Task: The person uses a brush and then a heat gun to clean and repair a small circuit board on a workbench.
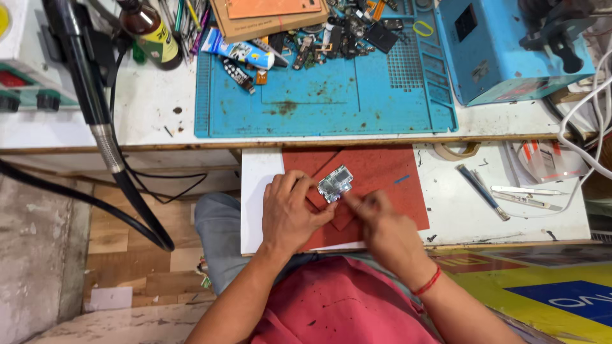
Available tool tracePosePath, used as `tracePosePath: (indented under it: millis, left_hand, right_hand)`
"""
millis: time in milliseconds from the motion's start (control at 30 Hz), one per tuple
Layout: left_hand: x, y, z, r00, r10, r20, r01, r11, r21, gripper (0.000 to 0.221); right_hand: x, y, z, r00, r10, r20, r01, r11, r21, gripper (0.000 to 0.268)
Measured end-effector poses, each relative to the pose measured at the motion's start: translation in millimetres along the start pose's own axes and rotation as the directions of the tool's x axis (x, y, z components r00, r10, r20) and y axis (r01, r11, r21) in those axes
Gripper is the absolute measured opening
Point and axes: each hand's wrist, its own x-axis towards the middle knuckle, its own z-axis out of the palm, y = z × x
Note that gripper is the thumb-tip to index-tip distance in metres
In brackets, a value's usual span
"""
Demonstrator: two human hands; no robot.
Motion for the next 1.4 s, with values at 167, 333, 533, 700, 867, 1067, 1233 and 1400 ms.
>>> tracePosePath:
  millis: [167,333,533,700,867,1067,1233,1400]
  left_hand:
    - [4,1,-3,1.0,0.018,0.011,-0.018,1.0,-0.014,0.053]
    - [7,1,-1,0.999,0.019,0.029,-0.019,1.0,-0.02,0.057]
    - [12,2,-7,0.997,-0.009,0.071,0.011,1.0,-0.023,0.056]
    - [12,3,-8,0.997,-0.018,0.074,0.02,0.999,-0.026,0.055]
    - [8,4,-5,0.998,0.001,0.066,0.0,1.0,-0.017,0.055]
    - [8,1,-3,0.999,0.012,0.053,-0.012,1.0,-0.01,0.056]
    - [6,0,-3,0.999,-0.002,0.053,0.003,1.0,-0.013,0.055]
    - [8,0,-4,0.998,0.001,0.059,0.0,1.0,-0.014,0.056]
  right_hand:
    - [4,-2,-4,0.997,-0.01,0.081,0.011,1.0,-0.013,0.059]
    - [19,11,-5,0.994,0.106,0.013,-0.105,0.992,-0.065,0.056]
    - [14,12,-2,0.998,0.039,0.052,-0.036,0.999,-0.041,0.063]
    - [4,0,-2,0.994,0.013,0.113,-0.013,1.0,-0.002,0.063]
    - [10,6,-7,0.996,0.047,0.077,-0.047,0.999,-0.011,0.065]
    - [19,4,-9,0.996,0.041,0.075,-0.039,0.999,-0.031,0.056]
    - [12,-3,-11,0.988,-0.037,0.153,0.04,0.999,-0.015,0.068]
    - [9,8,-7,0.99,-0.057,0.128,0.054,0.998,0.028,0.066]
